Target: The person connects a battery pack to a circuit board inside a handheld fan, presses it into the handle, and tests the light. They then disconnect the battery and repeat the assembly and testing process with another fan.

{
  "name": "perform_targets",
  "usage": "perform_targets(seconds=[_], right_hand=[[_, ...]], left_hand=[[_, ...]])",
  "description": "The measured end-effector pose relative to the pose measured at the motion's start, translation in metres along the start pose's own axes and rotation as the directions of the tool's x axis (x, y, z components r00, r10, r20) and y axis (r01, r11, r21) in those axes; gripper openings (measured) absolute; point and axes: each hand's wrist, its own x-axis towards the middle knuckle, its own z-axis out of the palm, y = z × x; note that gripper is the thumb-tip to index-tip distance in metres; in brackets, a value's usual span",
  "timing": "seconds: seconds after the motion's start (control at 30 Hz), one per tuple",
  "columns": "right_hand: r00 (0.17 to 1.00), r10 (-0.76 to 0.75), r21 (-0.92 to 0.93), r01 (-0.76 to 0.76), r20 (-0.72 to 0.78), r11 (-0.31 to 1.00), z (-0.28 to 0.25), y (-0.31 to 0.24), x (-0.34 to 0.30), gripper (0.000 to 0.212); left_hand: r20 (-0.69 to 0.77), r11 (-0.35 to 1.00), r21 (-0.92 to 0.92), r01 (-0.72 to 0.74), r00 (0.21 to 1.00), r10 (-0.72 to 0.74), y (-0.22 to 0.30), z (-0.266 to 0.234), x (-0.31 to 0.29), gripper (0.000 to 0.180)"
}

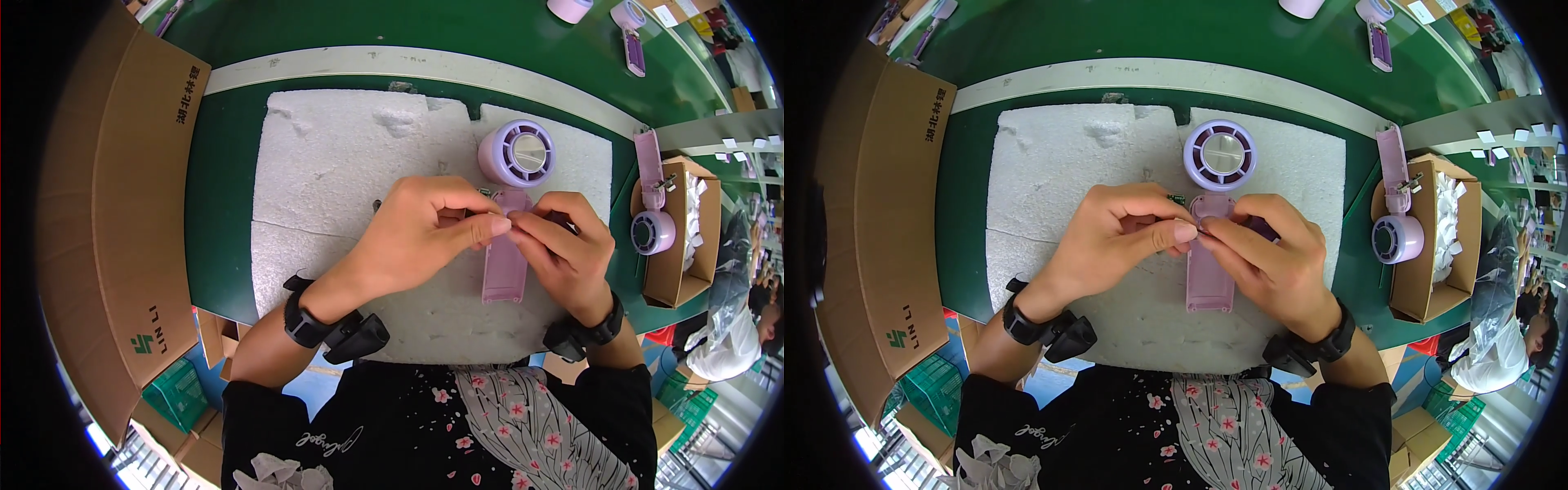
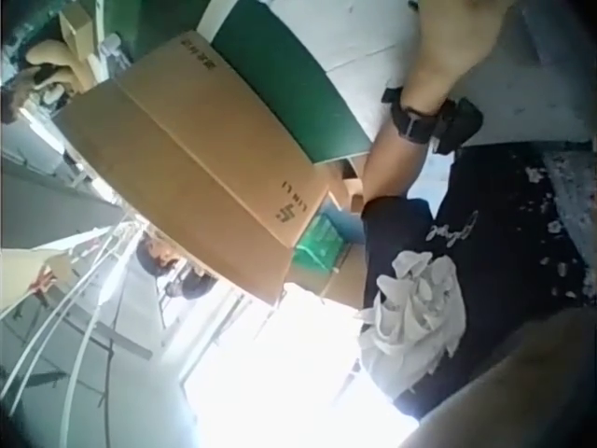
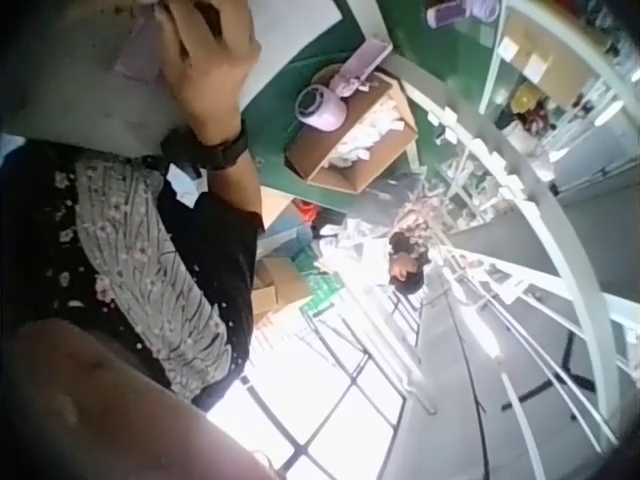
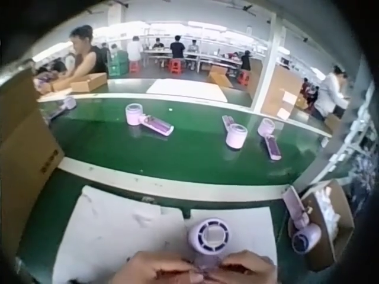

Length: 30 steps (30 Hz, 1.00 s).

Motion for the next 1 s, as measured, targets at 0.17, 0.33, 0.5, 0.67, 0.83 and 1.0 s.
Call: perform_targets(seconds=[0.17, 0.33, 0.5, 0.67, 0.83, 1.0], right_hand=[[0.996, -0.015, 0.044, 0.011, 0.088, 0.999, -0.005, 0.002, 0.001, 0.022], [0.982, 0.125, 0.206, -0.153, 0.142, 0.967, 0.0, 0.002, -0.001, 0.021], [0.959, 0.232, 0.291, -0.272, 0.164, 0.917, 0.003, 0.0, -0.003, 0.021], [0.955, 0.226, 0.351, -0.283, 0.193, 0.893, 0.003, 0.006, -0.005, 0.021], [0.95, 0.217, 0.365, -0.288, 0.222, 0.885, 0.001, 0.005, -0.004, 0.021], [0.946, 0.241, 0.355, -0.305, 0.216, 0.884, 0.002, 0.003, -0.004, 0.022]], left_hand=[[0.029, 0.994, -0.085, 0.064, 0.998, -0.062, 0.002, -0.003, 0.001, 0.013], [0.021, 0.999, -0.046, -0.003, 1.0, 0.004, 0.0, -0.003, 0.0, 0.012], [0.054, 1.0, 0.029, -0.013, 0.998, 0.011, -0.001, -0.007, 0.0, 0.017], [0.117, 0.998, -0.064, -0.001, 0.993, 0.009, 0.0, -0.012, 0.002, 0.026], [0.127, 0.994, -0.096, 0.045, 0.991, -0.033, 0.004, -0.017, 0.004, 0.032], [0.086, 0.991, -0.118, 0.058, 0.995, -0.048, 0.005, -0.016, 0.004, 0.032]])
